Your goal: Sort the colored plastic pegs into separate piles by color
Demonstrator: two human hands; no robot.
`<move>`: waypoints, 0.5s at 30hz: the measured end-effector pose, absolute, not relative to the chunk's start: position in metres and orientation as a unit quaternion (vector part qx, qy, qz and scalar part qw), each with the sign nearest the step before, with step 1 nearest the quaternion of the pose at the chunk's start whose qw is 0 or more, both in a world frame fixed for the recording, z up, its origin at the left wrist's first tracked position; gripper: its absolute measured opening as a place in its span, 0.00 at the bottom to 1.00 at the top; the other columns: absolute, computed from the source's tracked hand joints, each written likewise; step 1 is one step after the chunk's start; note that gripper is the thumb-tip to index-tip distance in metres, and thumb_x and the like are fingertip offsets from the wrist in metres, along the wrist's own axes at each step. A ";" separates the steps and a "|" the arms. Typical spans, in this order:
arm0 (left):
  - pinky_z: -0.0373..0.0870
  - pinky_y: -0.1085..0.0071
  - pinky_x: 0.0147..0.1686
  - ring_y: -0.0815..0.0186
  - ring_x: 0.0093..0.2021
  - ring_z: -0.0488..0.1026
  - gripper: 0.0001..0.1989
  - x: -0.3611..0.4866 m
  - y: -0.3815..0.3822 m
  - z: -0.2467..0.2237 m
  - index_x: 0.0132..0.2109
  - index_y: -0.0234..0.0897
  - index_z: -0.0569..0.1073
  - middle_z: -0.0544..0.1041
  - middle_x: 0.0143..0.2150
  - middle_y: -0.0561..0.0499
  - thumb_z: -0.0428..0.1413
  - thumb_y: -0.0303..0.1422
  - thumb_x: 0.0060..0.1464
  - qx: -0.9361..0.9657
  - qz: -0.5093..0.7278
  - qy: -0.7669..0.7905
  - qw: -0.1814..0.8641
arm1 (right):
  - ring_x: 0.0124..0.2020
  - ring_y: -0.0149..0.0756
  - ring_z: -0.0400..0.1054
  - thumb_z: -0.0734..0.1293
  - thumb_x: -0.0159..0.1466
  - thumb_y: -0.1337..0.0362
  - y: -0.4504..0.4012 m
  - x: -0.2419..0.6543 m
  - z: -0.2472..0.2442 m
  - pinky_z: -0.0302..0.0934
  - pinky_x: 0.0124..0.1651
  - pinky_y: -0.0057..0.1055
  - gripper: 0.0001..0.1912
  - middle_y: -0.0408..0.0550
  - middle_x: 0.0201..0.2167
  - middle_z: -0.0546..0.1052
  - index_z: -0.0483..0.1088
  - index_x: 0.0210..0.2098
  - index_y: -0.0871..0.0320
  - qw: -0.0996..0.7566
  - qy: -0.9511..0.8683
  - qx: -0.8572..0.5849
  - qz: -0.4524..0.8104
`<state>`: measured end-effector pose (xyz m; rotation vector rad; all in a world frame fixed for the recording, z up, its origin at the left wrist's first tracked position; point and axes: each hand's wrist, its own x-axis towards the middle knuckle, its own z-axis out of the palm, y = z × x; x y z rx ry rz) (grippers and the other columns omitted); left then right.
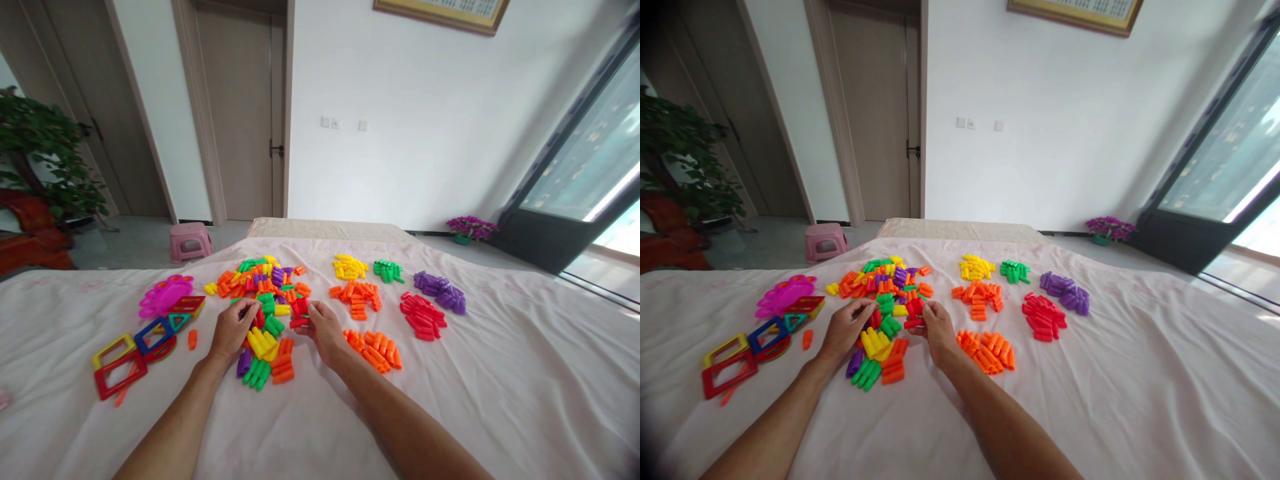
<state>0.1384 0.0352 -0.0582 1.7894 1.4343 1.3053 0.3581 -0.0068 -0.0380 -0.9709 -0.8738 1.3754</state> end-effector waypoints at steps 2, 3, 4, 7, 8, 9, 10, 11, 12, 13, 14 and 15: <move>0.70 0.70 0.43 0.61 0.41 0.78 0.16 0.138 0.036 -0.058 0.44 0.37 0.80 0.83 0.42 0.49 0.53 0.42 0.58 0.659 0.477 0.527 0.247 | 0.35 0.38 0.75 0.72 0.55 0.44 -0.006 0.358 -0.039 0.70 0.28 0.30 0.24 0.46 0.31 0.75 0.66 0.36 0.56 0.579 -0.377 -0.433 0.578; 0.70 0.70 0.43 0.61 0.41 0.78 0.16 0.138 0.036 -0.058 0.43 0.38 0.80 0.83 0.41 0.49 0.53 0.42 0.58 0.661 0.476 0.527 0.244 | 0.36 0.38 0.75 0.71 0.56 0.44 -0.007 0.358 -0.040 0.70 0.27 0.29 0.23 0.46 0.33 0.75 0.66 0.36 0.56 0.579 -0.385 -0.443 0.566; 0.70 0.70 0.43 0.61 0.41 0.78 0.16 0.138 0.036 -0.058 0.43 0.38 0.80 0.83 0.41 0.49 0.53 0.43 0.57 0.662 0.474 0.528 0.241 | 0.37 0.39 0.74 0.71 0.57 0.45 -0.007 0.357 -0.040 0.70 0.26 0.29 0.22 0.47 0.34 0.75 0.66 0.37 0.56 0.579 -0.395 -0.453 0.551; 0.71 0.70 0.43 0.61 0.42 0.78 0.17 0.138 0.037 -0.058 0.43 0.38 0.80 0.83 0.42 0.49 0.54 0.44 0.57 0.661 0.473 0.532 0.239 | 0.40 0.40 0.73 0.70 0.58 0.48 -0.006 0.358 -0.036 0.70 0.24 0.28 0.19 0.47 0.38 0.74 0.67 0.38 0.56 0.584 -0.419 -0.466 0.516; 0.71 0.70 0.44 0.60 0.42 0.78 0.18 0.138 0.037 -0.058 0.43 0.38 0.80 0.83 0.42 0.49 0.54 0.45 0.57 0.658 0.472 0.535 0.241 | 0.41 0.39 0.73 0.70 0.58 0.49 -0.005 0.360 -0.033 0.71 0.24 0.28 0.19 0.47 0.38 0.74 0.67 0.39 0.56 0.588 -0.423 -0.466 0.508; 0.71 0.69 0.44 0.60 0.42 0.78 0.19 0.139 0.036 -0.059 0.43 0.38 0.80 0.83 0.42 0.48 0.54 0.46 0.57 0.653 0.472 0.539 0.244 | 0.40 0.39 0.73 0.69 0.58 0.49 -0.003 0.364 -0.029 0.71 0.26 0.28 0.18 0.47 0.37 0.74 0.67 0.39 0.56 0.594 -0.426 -0.465 0.499; 0.71 0.69 0.44 0.60 0.43 0.78 0.19 0.138 0.036 -0.059 0.43 0.38 0.80 0.83 0.42 0.48 0.54 0.47 0.57 0.649 0.471 0.544 0.248 | 0.40 0.38 0.72 0.69 0.58 0.50 0.000 0.369 -0.025 0.72 0.27 0.29 0.17 0.47 0.37 0.74 0.68 0.38 0.57 0.603 -0.431 -0.462 0.487; 0.71 0.69 0.45 0.59 0.44 0.78 0.20 0.138 0.036 -0.059 0.43 0.38 0.79 0.83 0.42 0.48 0.54 0.48 0.56 0.644 0.471 0.550 0.249 | 0.40 0.37 0.72 0.69 0.58 0.51 0.004 0.377 -0.020 0.72 0.30 0.30 0.17 0.46 0.36 0.74 0.68 0.38 0.57 0.611 -0.439 -0.459 0.472; 0.71 0.69 0.45 0.59 0.44 0.78 0.20 0.138 0.035 -0.059 0.43 0.38 0.79 0.83 0.43 0.49 0.54 0.49 0.56 0.641 0.468 0.556 0.248 | 0.39 0.36 0.72 0.70 0.58 0.52 0.008 0.388 -0.015 0.73 0.32 0.31 0.16 0.46 0.35 0.74 0.69 0.37 0.58 0.620 -0.449 -0.458 0.452; 0.70 0.69 0.46 0.59 0.45 0.78 0.20 0.137 0.035 -0.059 0.42 0.39 0.79 0.83 0.43 0.49 0.54 0.49 0.56 0.640 0.465 0.560 0.247 | 0.38 0.36 0.72 0.70 0.57 0.53 0.012 0.400 -0.010 0.72 0.35 0.31 0.16 0.46 0.35 0.74 0.69 0.37 0.58 0.628 -0.457 -0.461 0.429; 0.70 0.69 0.46 0.59 0.45 0.78 0.20 0.137 0.035 -0.059 0.42 0.39 0.79 0.83 0.43 0.49 0.54 0.50 0.56 0.638 0.460 0.568 0.242 | 0.37 0.35 0.72 0.70 0.57 0.53 0.017 0.414 -0.007 0.72 0.36 0.32 0.16 0.46 0.35 0.75 0.69 0.37 0.58 0.634 -0.463 -0.469 0.405; 0.70 0.69 0.46 0.58 0.45 0.78 0.20 0.136 0.036 -0.058 0.42 0.39 0.79 0.83 0.43 0.50 0.54 0.50 0.55 0.637 0.454 0.575 0.239 | 0.36 0.35 0.72 0.71 0.56 0.54 0.021 0.430 -0.005 0.71 0.37 0.33 0.16 0.46 0.34 0.75 0.69 0.37 0.58 0.640 -0.465 -0.482 0.377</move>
